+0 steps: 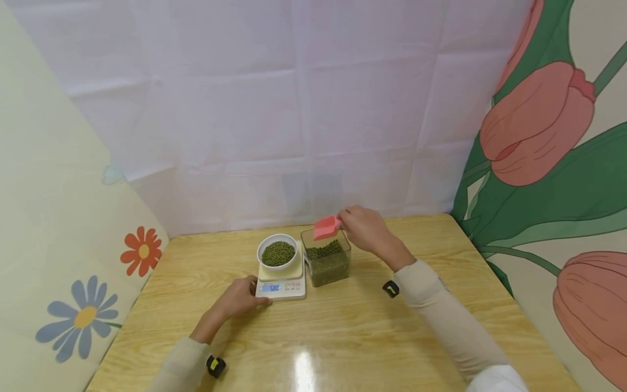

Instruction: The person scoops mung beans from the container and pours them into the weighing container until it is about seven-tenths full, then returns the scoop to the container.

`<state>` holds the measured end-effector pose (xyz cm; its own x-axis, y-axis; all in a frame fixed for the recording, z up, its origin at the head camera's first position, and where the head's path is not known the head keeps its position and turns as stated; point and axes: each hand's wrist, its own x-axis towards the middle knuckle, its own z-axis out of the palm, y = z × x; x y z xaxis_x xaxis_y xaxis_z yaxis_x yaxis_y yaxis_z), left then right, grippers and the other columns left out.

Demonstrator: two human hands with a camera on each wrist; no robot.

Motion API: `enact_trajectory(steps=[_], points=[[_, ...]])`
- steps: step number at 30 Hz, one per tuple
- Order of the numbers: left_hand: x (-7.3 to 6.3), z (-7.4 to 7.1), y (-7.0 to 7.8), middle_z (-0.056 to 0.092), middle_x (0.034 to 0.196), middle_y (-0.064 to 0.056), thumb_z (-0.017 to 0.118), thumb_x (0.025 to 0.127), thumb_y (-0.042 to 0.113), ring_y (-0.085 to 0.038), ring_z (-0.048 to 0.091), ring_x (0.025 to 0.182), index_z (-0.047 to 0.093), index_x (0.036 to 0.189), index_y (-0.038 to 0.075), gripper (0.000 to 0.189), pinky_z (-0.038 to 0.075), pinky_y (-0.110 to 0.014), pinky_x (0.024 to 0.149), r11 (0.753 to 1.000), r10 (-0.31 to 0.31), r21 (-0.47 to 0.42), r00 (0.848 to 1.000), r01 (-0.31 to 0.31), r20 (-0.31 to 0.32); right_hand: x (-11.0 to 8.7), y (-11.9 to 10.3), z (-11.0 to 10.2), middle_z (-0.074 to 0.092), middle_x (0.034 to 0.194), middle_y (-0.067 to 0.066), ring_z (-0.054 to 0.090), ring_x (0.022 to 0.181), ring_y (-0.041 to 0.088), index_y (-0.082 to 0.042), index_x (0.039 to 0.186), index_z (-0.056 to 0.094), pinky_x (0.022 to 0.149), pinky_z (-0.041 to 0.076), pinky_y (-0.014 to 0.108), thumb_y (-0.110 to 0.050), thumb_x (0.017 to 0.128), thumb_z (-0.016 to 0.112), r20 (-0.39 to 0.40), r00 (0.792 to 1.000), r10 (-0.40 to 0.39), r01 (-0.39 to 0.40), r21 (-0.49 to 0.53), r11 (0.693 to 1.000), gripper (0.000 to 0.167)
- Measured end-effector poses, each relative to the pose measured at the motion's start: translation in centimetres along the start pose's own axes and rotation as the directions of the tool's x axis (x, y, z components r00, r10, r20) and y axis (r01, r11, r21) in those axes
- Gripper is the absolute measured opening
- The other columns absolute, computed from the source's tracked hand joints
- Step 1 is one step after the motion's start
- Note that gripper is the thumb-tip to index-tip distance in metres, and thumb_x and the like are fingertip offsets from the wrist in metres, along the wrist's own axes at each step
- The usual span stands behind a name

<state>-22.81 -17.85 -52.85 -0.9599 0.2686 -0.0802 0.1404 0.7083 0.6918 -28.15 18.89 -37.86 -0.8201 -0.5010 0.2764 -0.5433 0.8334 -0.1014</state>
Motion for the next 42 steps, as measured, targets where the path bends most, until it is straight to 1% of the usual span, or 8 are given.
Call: enact_trajectory(steps=[3,9,13,18,23,27,31,42], points=[[-0.1,0.0,0.0,0.074,0.096,-0.006,0.092,0.080,0.027,-0.016,0.066,0.079,0.069,0.116,0.000,0.050,0.058,-0.032,0.072,1.000,-0.008,-0.003,1.000,0.008,-0.006,0.0,0.1,0.3,0.078,0.107,0.016,0.074,0.099,0.034,-0.001,0.115,0.075,0.086,0.062,0.049,-0.022,0.103,0.070,0.005,1.000,-0.009,0.009,-0.006,1.000,0.025],[-0.2,0.0,0.1,0.073,0.095,-0.006,0.092,0.080,0.026,-0.017,0.065,0.078,0.069,0.115,0.000,0.049,0.057,-0.032,0.071,1.000,-0.016,-0.013,1.000,0.016,-0.003,-0.1,0.0,1.0,0.080,0.107,0.015,0.075,0.098,0.034,-0.001,0.112,0.077,0.086,0.063,0.049,-0.018,0.099,0.076,0.012,1.000,-0.012,0.012,0.028,1.000,0.022],[-0.2,-0.1,0.1,0.073,0.094,-0.006,0.092,0.080,0.025,-0.017,0.065,0.078,0.069,0.114,0.001,0.048,0.057,-0.032,0.071,1.000,-0.017,-0.019,1.000,0.017,0.000,-0.2,-0.1,1.5,0.079,0.106,0.014,0.075,0.097,0.034,-0.001,0.110,0.078,0.085,0.063,0.048,-0.013,0.098,0.076,0.004,0.999,-0.044,0.044,0.004,0.999,0.017],[-0.3,-0.1,0.1,0.073,0.094,-0.006,0.091,0.080,0.025,-0.017,0.065,0.078,0.069,0.115,0.001,0.048,0.057,-0.032,0.071,0.999,-0.019,-0.027,1.000,0.019,0.007,-0.1,-0.3,2.1,0.076,0.096,0.010,0.071,0.089,0.029,-0.005,0.101,0.079,0.076,0.062,0.043,-0.007,0.091,0.081,0.002,0.997,-0.072,0.072,-0.051,0.996,0.011],[-0.2,-0.1,0.0,0.073,0.095,-0.007,0.092,0.080,0.025,-0.017,0.065,0.078,0.069,0.116,0.000,0.050,0.058,-0.032,0.071,0.999,-0.019,-0.026,1.000,0.019,0.007,0.1,-0.8,2.8,0.073,0.090,0.008,0.066,0.082,0.025,-0.007,0.096,0.079,0.070,0.061,0.038,-0.007,0.084,0.086,0.049,0.998,-0.043,0.046,-0.074,0.996,0.014],[-0.1,0.0,-0.1,0.073,0.094,-0.007,0.092,0.080,0.024,-0.017,0.065,0.078,0.069,0.116,0.000,0.049,0.058,-0.032,0.070,1.000,-0.014,-0.026,1.000,0.014,0.011,0.4,-1.3,3.3,0.072,0.091,0.008,0.065,0.082,0.024,-0.008,0.094,0.080,0.069,0.060,0.037,-0.008,0.084,0.084,0.084,0.996,-0.008,0.016,-0.092,0.996,0.010],[-0.1,0.1,-0.1,0.073,0.094,-0.006,0.091,0.081,0.024,-0.017,0.065,0.077,0.069,0.115,0.000,0.047,0.057,-0.031,0.069,0.999,-0.008,-0.033,1.000,0.009,0.018,0.7,-1.7,3.7,0.073,0.091,0.008,0.066,0.082,0.023,-0.008,0.092,0.080,0.069,0.060,0.036,-0.007,0.085,0.083,0.102,0.995,-0.004,0.014,-0.101,0.995,0.008],[0.1,0.1,-0.3,0.073,0.094,-0.006,0.091,0.082,0.024,-0.017,0.065,0.078,0.069,0.115,0.001,0.046,0.057,-0.032,0.069,1.000,-0.003,-0.031,1.000,0.003,0.024,0.8,-1.6,4.6,0.072,0.094,0.006,0.065,0.084,0.022,-0.008,0.095,0.080,0.069,0.059,0.034,-0.007,0.086,0.082,0.101,0.995,-0.006,0.015,-0.086,0.996,0.009]])
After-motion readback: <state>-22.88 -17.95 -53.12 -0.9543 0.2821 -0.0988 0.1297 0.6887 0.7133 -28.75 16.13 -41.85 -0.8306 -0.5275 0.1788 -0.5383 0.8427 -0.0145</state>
